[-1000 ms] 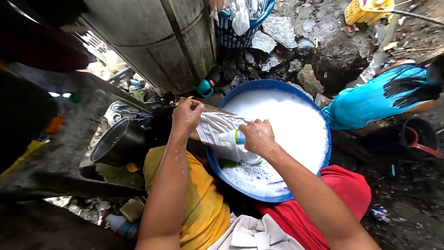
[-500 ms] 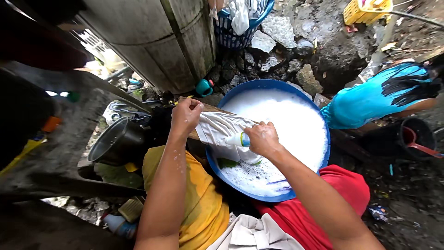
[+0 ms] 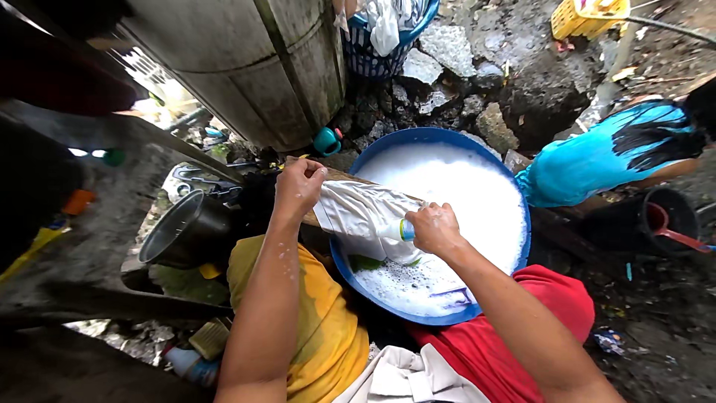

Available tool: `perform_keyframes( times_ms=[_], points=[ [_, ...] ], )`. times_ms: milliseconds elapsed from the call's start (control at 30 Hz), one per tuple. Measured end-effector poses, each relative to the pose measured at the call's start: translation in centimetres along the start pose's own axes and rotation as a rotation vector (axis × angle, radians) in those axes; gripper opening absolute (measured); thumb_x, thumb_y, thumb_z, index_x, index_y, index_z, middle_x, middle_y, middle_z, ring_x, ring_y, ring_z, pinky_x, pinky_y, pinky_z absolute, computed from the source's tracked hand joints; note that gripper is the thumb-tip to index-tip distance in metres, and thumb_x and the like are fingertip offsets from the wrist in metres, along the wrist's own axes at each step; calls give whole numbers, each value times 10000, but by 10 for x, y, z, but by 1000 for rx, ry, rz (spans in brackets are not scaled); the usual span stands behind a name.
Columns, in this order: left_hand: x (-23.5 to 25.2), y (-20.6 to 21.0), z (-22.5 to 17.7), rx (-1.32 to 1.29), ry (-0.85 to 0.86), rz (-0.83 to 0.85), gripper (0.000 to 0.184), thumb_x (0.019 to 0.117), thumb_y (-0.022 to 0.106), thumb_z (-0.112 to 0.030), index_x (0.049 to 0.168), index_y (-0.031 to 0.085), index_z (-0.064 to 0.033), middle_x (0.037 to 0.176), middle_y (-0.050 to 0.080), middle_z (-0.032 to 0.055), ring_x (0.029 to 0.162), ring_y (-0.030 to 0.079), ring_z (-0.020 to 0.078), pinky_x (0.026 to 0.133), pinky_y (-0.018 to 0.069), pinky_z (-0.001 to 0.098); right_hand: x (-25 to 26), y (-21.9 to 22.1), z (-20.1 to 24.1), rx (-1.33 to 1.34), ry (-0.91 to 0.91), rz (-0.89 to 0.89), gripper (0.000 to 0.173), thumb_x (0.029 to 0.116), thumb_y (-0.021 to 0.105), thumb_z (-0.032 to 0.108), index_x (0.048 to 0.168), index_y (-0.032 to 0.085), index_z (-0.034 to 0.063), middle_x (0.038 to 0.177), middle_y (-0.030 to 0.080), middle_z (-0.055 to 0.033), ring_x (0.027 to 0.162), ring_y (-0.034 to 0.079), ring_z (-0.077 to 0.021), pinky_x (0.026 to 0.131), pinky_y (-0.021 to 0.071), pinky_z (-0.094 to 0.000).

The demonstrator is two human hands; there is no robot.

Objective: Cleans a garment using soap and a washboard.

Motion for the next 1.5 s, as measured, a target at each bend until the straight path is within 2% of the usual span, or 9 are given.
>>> perform_keyframes(
  times_ms=[233,333,467,733,1000,1133,1367,1500],
  points=[
    [1,2,-2,4,18,0,275,1062,559,-247,1205,675,-43,1101,701,153,1004,667,273,934,500,519,9,-21,-3,84,38,-155,438,823,744,82,1258,693,102,1166,705,-197,1156,618,-415,896,450,-596],
    [0,2,-4,9,22,-6,266,1058,563,-240,1197,678,-44,1082,704,144,985,667,270,919,501,518,11,-22,-5,84,47,-132,458,829,742,78,1283,685,107,1182,699,-196,1163,615,-411,909,447,-596],
    [0,3,-4,7,6,12,283,1063,555,-248,1224,670,-45,1141,699,168,1047,671,299,956,500,540,11,-16,-13,92,51,-106,417,821,763,97,1233,705,86,1160,706,-212,1151,621,-436,921,448,-632],
    [-1,2,-4,4,13,6,280,1060,560,-256,1208,672,-46,1127,699,150,1031,669,280,946,501,523,11,-2,-29,71,101,-42,394,839,754,115,1227,701,76,1164,705,-208,1172,618,-424,938,444,-627],
    [0,3,-4,-12,19,0,275,1059,565,-250,1204,672,-43,1111,704,144,1016,671,268,937,503,513,4,-26,38,127,-104,-156,421,806,771,103,1223,714,113,1126,716,-197,1133,634,-424,927,459,-613],
    [0,1,-1,-2,8,-6,276,1057,568,-267,1199,675,-57,1112,701,137,1015,670,259,935,505,507,7,-42,64,124,-147,-183,403,825,762,103,1225,714,121,1127,720,-175,1133,637,-397,926,459,-592],
    [3,-1,2,-24,17,-17,275,1057,565,-252,1200,672,-44,1097,704,142,1001,671,252,931,507,497,17,-62,81,85,-151,-203,396,832,739,96,1225,705,117,1132,715,-165,1136,631,-380,890,458,-564],
    [2,-1,1,-11,10,-8,283,1058,555,-256,1212,670,-48,1115,701,142,1021,665,259,943,500,509,17,-63,80,106,-154,-216,446,801,780,95,1241,709,108,1153,714,-183,1157,625,-401,914,458,-597]
  ],
)
Point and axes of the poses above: each hand's wrist, its own x-axis towards the middle knuckle, its own y-axis out of the palm, z = x × y, the point moved 9 cm from there along x, towards the middle knuckle
